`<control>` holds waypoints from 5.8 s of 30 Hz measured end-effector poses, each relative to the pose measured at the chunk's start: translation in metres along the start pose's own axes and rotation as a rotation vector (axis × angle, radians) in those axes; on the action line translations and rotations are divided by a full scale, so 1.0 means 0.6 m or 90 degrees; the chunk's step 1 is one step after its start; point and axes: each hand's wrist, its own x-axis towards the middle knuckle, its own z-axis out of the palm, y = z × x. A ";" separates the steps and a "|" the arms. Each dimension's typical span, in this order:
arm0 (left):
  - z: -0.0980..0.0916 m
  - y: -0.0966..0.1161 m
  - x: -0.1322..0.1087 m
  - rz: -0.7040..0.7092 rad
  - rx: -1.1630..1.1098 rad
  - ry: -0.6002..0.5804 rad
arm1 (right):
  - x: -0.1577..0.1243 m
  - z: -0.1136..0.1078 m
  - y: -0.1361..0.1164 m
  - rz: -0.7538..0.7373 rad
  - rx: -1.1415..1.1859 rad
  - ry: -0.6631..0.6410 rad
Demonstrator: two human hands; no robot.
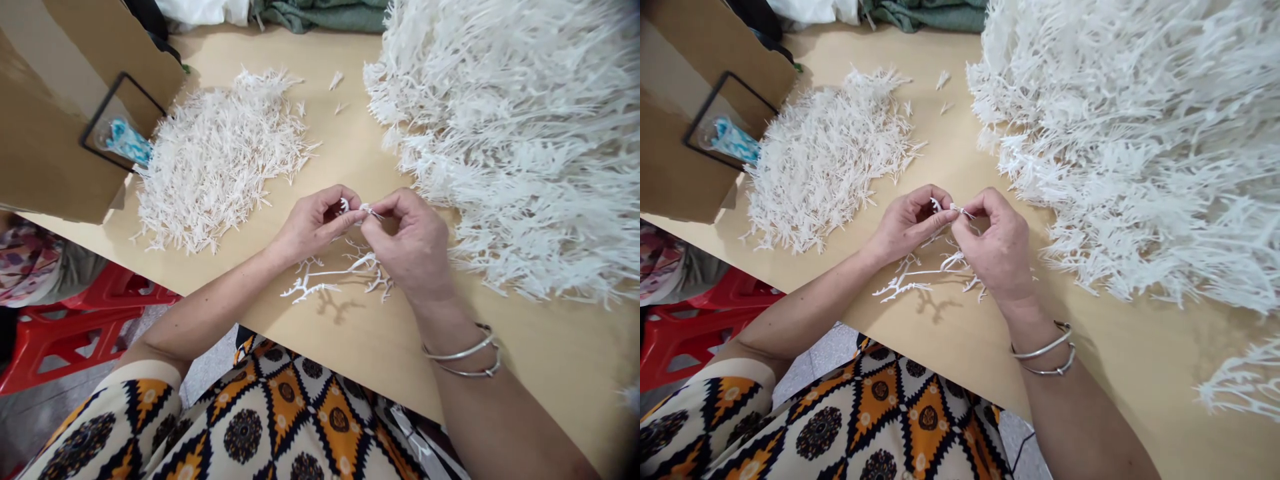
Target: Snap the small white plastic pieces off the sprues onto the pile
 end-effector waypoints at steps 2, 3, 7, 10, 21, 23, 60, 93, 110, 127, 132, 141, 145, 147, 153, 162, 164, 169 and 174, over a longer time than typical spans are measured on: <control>0.002 0.002 -0.001 0.011 0.012 -0.010 | -0.001 -0.001 -0.003 -0.009 -0.005 0.004; 0.003 0.002 -0.002 0.015 0.012 -0.016 | 0.000 -0.002 -0.001 -0.012 -0.003 0.002; 0.008 0.001 -0.004 -0.007 -0.020 -0.010 | 0.007 -0.011 0.017 0.002 0.049 -0.041; 0.010 -0.001 -0.004 -0.029 -0.055 0.022 | 0.013 -0.017 0.026 0.004 0.150 -0.097; 0.009 0.002 0.001 -0.052 -0.091 0.051 | 0.004 -0.006 0.017 -0.035 0.094 -0.048; 0.010 0.003 -0.001 -0.035 -0.064 0.059 | 0.004 -0.005 0.015 -0.040 0.054 -0.033; 0.027 -0.006 -0.007 -0.028 -0.075 0.093 | 0.021 -0.034 0.026 0.004 0.116 -0.122; 0.034 0.008 -0.006 -0.030 -0.172 0.129 | 0.019 -0.031 0.021 0.043 0.101 -0.148; 0.036 0.030 -0.032 0.020 -0.016 -0.107 | 0.029 -0.042 0.039 0.045 -0.072 0.031; 0.035 -0.010 0.008 0.056 0.530 -0.085 | 0.017 -0.037 0.011 0.036 0.126 -0.034; 0.016 -0.009 0.008 0.020 0.542 0.053 | 0.009 -0.022 0.013 -0.055 0.080 -0.113; 0.017 -0.014 0.003 0.202 0.304 0.004 | 0.007 -0.020 0.017 0.017 0.152 -0.196; 0.011 -0.025 0.012 0.115 0.433 0.063 | 0.007 -0.019 0.021 0.025 0.110 -0.180; 0.003 -0.023 0.015 0.086 0.397 0.126 | 0.006 -0.018 0.021 0.016 0.073 -0.169; -0.008 -0.009 0.016 0.045 0.038 0.089 | 0.006 -0.018 0.016 0.037 0.132 -0.241; -0.007 0.012 0.006 -0.024 -0.061 0.040 | 0.012 -0.020 0.013 0.083 0.176 -0.033; -0.005 0.012 0.003 -0.033 -0.034 0.015 | 0.012 -0.021 0.015 0.081 0.191 -0.040; -0.005 -0.002 0.006 -0.034 -0.046 -0.006 | 0.015 -0.020 0.016 0.079 0.215 -0.079; -0.013 -0.013 0.011 -0.030 -0.142 -0.026 | 0.016 -0.018 0.010 0.069 0.195 -0.120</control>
